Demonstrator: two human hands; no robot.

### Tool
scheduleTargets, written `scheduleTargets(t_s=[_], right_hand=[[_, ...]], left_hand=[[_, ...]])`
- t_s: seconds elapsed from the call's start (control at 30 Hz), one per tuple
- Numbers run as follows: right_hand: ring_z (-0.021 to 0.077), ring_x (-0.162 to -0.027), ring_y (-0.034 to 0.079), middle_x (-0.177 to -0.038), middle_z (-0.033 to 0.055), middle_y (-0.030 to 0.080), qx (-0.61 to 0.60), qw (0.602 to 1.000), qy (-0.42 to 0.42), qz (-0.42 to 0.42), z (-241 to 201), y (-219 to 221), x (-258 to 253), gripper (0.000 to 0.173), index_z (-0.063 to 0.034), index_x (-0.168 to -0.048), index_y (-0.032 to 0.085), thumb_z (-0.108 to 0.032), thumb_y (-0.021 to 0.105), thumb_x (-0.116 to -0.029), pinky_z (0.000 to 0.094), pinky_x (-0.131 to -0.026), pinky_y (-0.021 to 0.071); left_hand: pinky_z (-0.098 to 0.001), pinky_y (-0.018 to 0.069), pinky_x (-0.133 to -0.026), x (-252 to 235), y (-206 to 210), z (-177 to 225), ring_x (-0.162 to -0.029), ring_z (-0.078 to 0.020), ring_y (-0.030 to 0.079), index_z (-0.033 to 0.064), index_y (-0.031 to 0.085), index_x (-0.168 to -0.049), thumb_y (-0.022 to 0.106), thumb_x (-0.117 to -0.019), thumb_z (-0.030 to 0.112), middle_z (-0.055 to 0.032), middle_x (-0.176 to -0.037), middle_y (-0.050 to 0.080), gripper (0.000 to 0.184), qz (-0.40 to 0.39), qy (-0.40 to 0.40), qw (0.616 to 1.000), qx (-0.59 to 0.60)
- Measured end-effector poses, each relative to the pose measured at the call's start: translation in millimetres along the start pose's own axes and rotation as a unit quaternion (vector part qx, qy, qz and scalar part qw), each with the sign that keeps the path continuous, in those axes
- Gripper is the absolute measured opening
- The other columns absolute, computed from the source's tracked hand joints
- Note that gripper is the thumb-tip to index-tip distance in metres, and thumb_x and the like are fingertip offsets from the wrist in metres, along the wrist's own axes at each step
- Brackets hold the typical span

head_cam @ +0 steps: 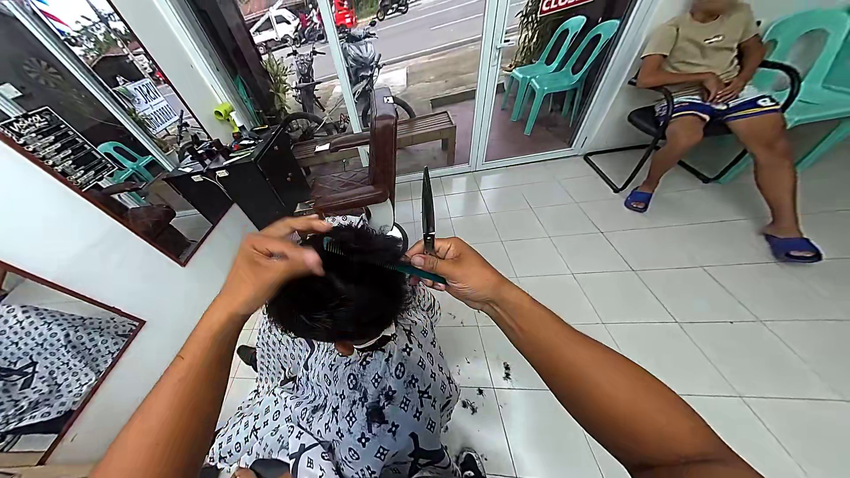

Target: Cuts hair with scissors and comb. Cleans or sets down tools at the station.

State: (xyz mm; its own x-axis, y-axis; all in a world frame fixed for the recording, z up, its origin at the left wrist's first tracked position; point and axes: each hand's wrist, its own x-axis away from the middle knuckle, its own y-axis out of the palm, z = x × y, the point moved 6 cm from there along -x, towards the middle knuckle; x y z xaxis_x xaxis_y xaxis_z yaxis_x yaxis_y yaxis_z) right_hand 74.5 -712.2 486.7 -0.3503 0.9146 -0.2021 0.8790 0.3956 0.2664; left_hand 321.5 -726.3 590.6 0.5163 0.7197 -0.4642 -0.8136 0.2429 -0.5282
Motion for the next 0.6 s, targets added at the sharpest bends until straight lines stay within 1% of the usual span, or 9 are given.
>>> scheduleTargets(t_s=[0.07, 0.17, 0.23, 0.3, 0.37, 0.47, 0.53, 0.57, 0.6], right_hand=[[-0.0004, -0.060, 0.058, -0.074, -0.0016, 0.068, 0.013, 1.000, 0.003, -0.001, -5, 0, -2, 0.018, -0.0030, -0.099, 0.071, -0.003, 0.054, -0.1013, 0.0131, -0.058, 0.0474], [0.0001, -0.058, 0.057, -0.071, -0.0015, 0.066, 0.031, 0.999, 0.003, 0.012, -17, 1, -5, 0.019, -0.0026, -0.098, 0.071, -0.003, 0.053, -0.1019, 0.0139, -0.058, 0.0472], [0.0011, -0.058, 0.057, -0.071, -0.0005, 0.066, 0.036, 0.999, -0.002, 0.024, -25, 0, -6, 0.019, -0.0017, -0.098, 0.071, -0.003, 0.053, -0.1024, 0.0144, -0.058, 0.0482], [0.0014, -0.059, 0.058, -0.072, 0.0003, 0.066, 0.029, 0.999, -0.016, 0.030, -33, -1, -6, 0.019, -0.0014, -0.098, 0.071, -0.003, 0.052, -0.1023, 0.0145, -0.058, 0.0488], [0.0023, -0.059, 0.058, -0.072, 0.0013, 0.067, -0.003, 0.998, -0.035, 0.049, -36, -1, -6, 0.020, -0.0005, -0.099, 0.071, -0.002, 0.052, -0.1023, 0.0153, -0.059, 0.0497], [0.0039, -0.057, 0.055, -0.069, -0.0011, 0.063, -0.068, 0.987, -0.107, 0.099, -39, 2, -3, 0.021, -0.0037, -0.101, 0.072, -0.004, 0.051, -0.1027, 0.0208, -0.062, 0.0526], [0.0014, -0.059, 0.057, -0.074, -0.0024, 0.066, 0.048, 0.977, -0.172, 0.113, -45, 9, 4, 0.018, -0.0047, -0.106, 0.071, -0.006, 0.053, -0.1020, 0.0186, -0.060, 0.0513], [0.0004, -0.063, 0.059, -0.079, -0.0010, 0.068, 0.156, 0.963, -0.196, 0.101, -48, 17, 10, 0.017, -0.0013, -0.106, 0.071, -0.008, 0.057, -0.1014, 0.0178, -0.061, 0.0516], [-0.0010, -0.071, 0.062, -0.084, 0.0006, 0.070, 0.253, 0.939, -0.218, 0.078, -49, 25, 15, 0.018, 0.0011, -0.105, 0.072, -0.012, 0.059, -0.1017, 0.0171, -0.067, 0.0530]], left_hand=[[-0.0376, 0.0441, -0.114, 0, 30, 5, -0.132, -0.0139, 0.056, 0.0231, 0.083, -0.084, 0.082, -0.0792, 0.047, 0.0029, -0.123, 0.072, 0.024, -0.119, 0.009, 0.991, -0.060], [-0.0272, 0.0529, -0.100, -11, 60, 12, -0.107, 0.0025, 0.067, 0.0198, 0.080, -0.112, 0.082, -0.0825, 0.042, 0.0086, -0.108, 0.077, 0.037, -0.179, -0.033, 0.976, -0.118], [-0.0217, 0.0571, -0.086, -18, 62, 12, -0.094, 0.0041, 0.069, 0.0152, 0.079, -0.111, 0.075, -0.0897, 0.031, 0.0082, -0.100, 0.077, 0.027, -0.164, -0.058, 0.982, -0.077], [-0.0202, 0.0569, -0.083, -21, 59, 12, -0.091, 0.0028, 0.069, 0.0104, 0.079, -0.107, 0.065, -0.0932, 0.020, 0.0067, -0.098, 0.078, 0.022, -0.137, -0.052, 0.989, -0.017], [-0.0236, 0.0565, -0.088, -23, 58, 13, -0.096, -0.0016, 0.070, 0.0073, 0.078, -0.108, 0.056, -0.0951, 0.017, 0.0032, -0.104, 0.077, 0.027, -0.124, -0.036, 0.991, 0.030], [-0.0299, 0.0560, -0.096, -26, 61, 14, -0.109, -0.0093, 0.070, 0.0057, 0.078, -0.110, 0.054, -0.0986, 0.028, -0.0022, -0.115, 0.076, 0.035, -0.121, -0.011, 0.991, 0.058], [-0.0274, 0.0565, -0.093, -25, 65, 15, -0.104, -0.0060, 0.070, 0.0078, 0.078, -0.109, 0.056, -0.0993, 0.035, 0.0012, -0.110, 0.077, 0.036, -0.105, -0.008, 0.993, 0.057], [-0.0249, 0.0569, -0.088, -24, 66, 15, -0.097, -0.0031, 0.069, 0.0097, 0.078, -0.105, 0.055, -0.1004, 0.034, 0.0043, -0.102, 0.076, 0.034, -0.083, -0.012, 0.995, 0.056], [-0.0278, 0.0569, -0.092, -23, 66, 14, -0.100, -0.0054, 0.070, 0.0100, 0.077, -0.108, 0.050, -0.1039, 0.032, 0.0032, -0.105, 0.076, 0.036, -0.073, -0.027, 0.995, 0.064]])
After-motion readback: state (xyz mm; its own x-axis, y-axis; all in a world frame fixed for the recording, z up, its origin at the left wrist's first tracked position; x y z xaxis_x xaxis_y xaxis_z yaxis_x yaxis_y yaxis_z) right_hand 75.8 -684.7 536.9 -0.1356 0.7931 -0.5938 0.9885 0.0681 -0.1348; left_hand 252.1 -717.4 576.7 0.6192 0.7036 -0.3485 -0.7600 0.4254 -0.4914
